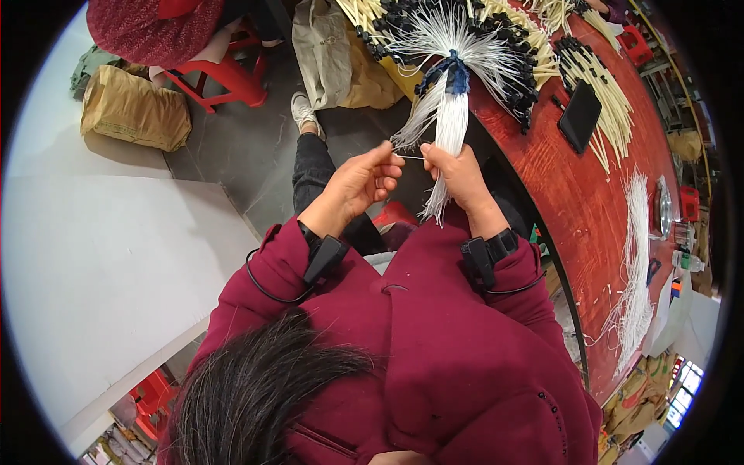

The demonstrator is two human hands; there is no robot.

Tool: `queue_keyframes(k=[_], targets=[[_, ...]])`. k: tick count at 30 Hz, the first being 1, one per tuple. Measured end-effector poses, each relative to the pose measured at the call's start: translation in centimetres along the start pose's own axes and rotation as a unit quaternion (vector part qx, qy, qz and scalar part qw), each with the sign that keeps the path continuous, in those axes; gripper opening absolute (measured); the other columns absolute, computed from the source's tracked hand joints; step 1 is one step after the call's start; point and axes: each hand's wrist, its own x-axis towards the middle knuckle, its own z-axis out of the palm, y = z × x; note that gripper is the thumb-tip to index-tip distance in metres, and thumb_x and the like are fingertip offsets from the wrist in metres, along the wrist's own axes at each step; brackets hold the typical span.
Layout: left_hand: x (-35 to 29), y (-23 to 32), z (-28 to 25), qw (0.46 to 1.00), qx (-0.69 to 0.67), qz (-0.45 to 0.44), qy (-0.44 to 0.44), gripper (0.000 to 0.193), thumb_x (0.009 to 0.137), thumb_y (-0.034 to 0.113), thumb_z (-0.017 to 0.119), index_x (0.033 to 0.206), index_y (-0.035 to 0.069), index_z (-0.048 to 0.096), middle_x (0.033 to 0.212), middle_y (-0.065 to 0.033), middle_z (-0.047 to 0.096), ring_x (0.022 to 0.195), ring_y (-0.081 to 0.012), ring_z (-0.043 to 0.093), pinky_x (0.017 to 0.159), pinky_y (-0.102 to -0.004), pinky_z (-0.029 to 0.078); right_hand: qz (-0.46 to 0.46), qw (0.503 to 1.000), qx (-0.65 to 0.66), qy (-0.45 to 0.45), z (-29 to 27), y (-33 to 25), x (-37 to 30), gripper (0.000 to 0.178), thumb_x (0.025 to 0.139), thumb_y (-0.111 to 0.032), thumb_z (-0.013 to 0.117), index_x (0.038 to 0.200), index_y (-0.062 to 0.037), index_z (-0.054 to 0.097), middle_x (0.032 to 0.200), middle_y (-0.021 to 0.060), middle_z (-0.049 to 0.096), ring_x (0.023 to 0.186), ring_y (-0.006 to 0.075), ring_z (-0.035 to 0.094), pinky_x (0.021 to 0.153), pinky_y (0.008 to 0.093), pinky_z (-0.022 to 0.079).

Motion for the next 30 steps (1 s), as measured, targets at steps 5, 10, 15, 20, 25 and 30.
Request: queue_keyframes(k=[5, 10, 15, 20, 25, 30], targets=[[-0.6, 0.5, 0.4, 0.996, 0.062, 0.053, 0.02, 0.025, 0.091, 0.032, 0.059, 0.09, 0.007, 0.062, 0.07, 0.0017, 0.059, 0.057, -0.008, 0.056, 0.045, -0.0185, 0.039, 0.0, 1.0, 0.006, -0.009, -0.1, 0.1, -0.1, 0.022, 0.084, -0.02, 0.062, 0.068, -0.0054, 0.06, 0.06, -0.0007, 0.055, 0.051, 0.0067, 0.048, 0.05, 0.0221, 0.037], [-0.1, 0.0, -0.4, 0.984, 0.144, 0.1, 0.014, 0.025, 0.091, 0.031, 0.058, 0.091, 0.007, 0.062, 0.074, 0.0014, 0.059, 0.056, -0.0072, 0.055, 0.044, -0.0187, 0.039, 0.004, 1.0, 0.016, -0.008, 0.1, 0.0, -0.2, 0.02, 0.084, -0.019, 0.061, 0.069, -0.0056, 0.059, 0.059, -0.001, 0.054, 0.051, 0.0067, 0.048, 0.05, 0.0219, 0.037], [-0.4, 0.2, -0.2, 0.989, 0.11, 0.095, -0.006, 0.022, 0.09, 0.028, 0.059, 0.09, 0.007, 0.061, 0.072, 0.0014, 0.058, 0.052, -0.0068, 0.053, 0.043, -0.0189, 0.038, 0.002, 1.0, 0.014, -0.011, 0.0, 0.1, -0.1, 0.019, 0.084, -0.019, 0.062, 0.071, -0.0055, 0.06, 0.059, -0.001, 0.054, 0.051, 0.0066, 0.048, 0.051, 0.0219, 0.037], [-1.3, 0.8, 1.2, 0.989, 0.114, 0.095, 0.028, 0.018, 0.09, 0.025, 0.06, 0.087, 0.007, 0.06, 0.07, 0.0013, 0.058, 0.051, -0.0067, 0.052, 0.044, -0.0189, 0.039, 0.002, 1.0, 0.025, -0.011, 0.1, 0.0, -0.1, 0.02, 0.084, -0.019, 0.062, 0.069, -0.0058, 0.06, 0.06, -0.0008, 0.055, 0.052, 0.0065, 0.048, 0.051, 0.0218, 0.037], [-0.2, -0.2, -0.2, 0.973, 0.193, 0.115, -0.047, 0.019, 0.09, 0.025, 0.058, 0.084, 0.007, 0.058, 0.07, 0.0009, 0.057, 0.054, -0.0074, 0.053, 0.044, -0.0196, 0.037, -0.009, 1.0, 0.005, -0.02, -0.4, -0.1, 0.0, 0.02, 0.084, -0.019, 0.062, 0.068, -0.0064, 0.059, 0.059, -0.0009, 0.055, 0.052, 0.0064, 0.048, 0.05, 0.0217, 0.037], [-0.4, -0.4, -1.3, 0.994, 0.042, 0.001, -0.102, 0.019, 0.091, 0.025, 0.055, 0.085, 0.007, 0.058, 0.071, 0.0005, 0.056, 0.055, -0.0081, 0.053, 0.043, -0.0202, 0.034, -0.018, 0.999, -0.034, -0.035, -0.7, -0.1, 0.2, 0.02, 0.083, -0.019, 0.063, 0.067, -0.0065, 0.059, 0.059, -0.001, 0.055, 0.05, 0.0064, 0.048, 0.049, 0.0221, 0.037]])
